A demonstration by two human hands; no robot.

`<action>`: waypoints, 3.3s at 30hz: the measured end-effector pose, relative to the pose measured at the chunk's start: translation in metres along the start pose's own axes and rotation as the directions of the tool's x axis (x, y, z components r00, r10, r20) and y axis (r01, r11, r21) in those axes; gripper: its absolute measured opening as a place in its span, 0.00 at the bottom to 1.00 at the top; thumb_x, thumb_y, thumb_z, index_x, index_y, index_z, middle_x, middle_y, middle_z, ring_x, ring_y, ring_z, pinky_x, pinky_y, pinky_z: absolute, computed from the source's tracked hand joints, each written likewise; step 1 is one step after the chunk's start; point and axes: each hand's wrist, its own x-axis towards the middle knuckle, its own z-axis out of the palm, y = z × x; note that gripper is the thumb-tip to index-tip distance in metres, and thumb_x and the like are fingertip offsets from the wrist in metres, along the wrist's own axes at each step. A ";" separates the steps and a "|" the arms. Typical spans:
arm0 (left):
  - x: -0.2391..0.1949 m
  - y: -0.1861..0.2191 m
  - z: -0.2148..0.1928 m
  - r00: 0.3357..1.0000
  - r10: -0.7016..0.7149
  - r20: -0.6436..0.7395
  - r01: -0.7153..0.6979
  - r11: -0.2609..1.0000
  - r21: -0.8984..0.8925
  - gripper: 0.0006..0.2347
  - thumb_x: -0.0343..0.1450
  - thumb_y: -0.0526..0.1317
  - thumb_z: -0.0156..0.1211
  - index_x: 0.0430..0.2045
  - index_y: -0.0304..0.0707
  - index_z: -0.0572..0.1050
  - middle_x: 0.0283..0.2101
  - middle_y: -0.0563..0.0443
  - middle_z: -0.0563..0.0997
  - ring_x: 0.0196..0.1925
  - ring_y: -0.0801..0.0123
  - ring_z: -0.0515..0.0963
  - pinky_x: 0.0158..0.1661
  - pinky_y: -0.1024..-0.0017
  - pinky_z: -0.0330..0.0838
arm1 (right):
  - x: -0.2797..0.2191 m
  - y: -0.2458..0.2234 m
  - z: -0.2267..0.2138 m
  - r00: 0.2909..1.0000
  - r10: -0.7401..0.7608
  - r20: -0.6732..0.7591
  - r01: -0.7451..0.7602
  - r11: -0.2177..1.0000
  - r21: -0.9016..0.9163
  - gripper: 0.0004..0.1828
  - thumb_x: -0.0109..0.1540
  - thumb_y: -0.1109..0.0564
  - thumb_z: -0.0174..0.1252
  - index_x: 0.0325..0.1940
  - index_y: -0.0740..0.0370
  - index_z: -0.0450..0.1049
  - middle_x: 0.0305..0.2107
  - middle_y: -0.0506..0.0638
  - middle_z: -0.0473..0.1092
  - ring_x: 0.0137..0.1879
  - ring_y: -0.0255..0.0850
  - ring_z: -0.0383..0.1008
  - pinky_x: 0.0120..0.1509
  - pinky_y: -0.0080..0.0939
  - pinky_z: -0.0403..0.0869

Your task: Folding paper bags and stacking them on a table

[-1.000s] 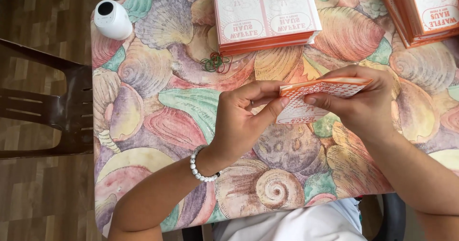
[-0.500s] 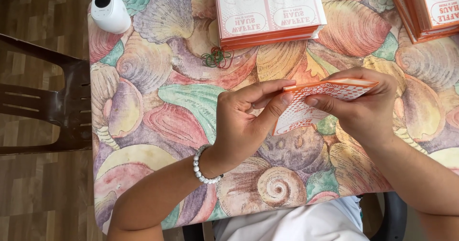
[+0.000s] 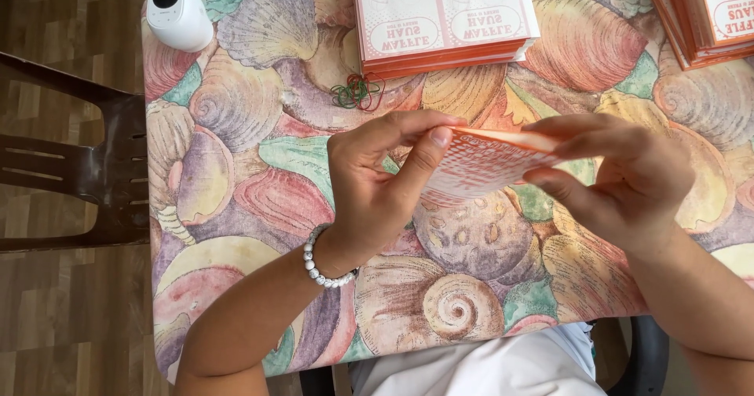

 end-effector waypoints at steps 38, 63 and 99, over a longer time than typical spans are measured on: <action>-0.011 -0.030 0.006 0.993 -0.093 -0.067 0.084 0.989 -0.122 0.05 0.74 0.32 0.64 0.42 0.34 0.81 0.40 0.47 0.85 0.42 0.70 0.85 0.47 0.76 0.81 | -0.010 -0.002 0.009 0.905 0.381 -0.189 -0.385 0.923 0.016 0.11 0.64 0.66 0.65 0.48 0.79 0.76 0.40 0.65 0.76 0.43 0.44 0.78 0.46 0.34 0.77; -0.006 -0.115 0.027 0.896 -0.432 -0.106 0.428 0.902 -0.057 0.05 0.68 0.30 0.66 0.35 0.27 0.82 0.28 0.44 0.86 0.27 0.69 0.87 0.31 0.75 0.88 | 0.010 0.046 0.054 0.978 0.022 0.208 0.111 0.786 -0.608 0.23 0.64 0.37 0.69 0.42 0.61 0.83 0.37 0.50 0.74 0.40 0.43 0.69 0.40 0.41 0.70; -0.022 -0.118 0.018 0.670 -0.016 0.742 -0.583 0.607 0.539 0.09 0.78 0.30 0.43 0.49 0.29 0.70 0.67 0.30 0.66 0.74 0.42 0.59 0.73 0.48 0.54 | -0.037 0.046 -0.003 0.744 0.301 0.596 -0.047 0.914 -0.402 0.07 0.65 0.59 0.58 0.45 0.61 0.80 0.38 0.48 0.75 0.42 0.45 0.77 0.46 0.46 0.77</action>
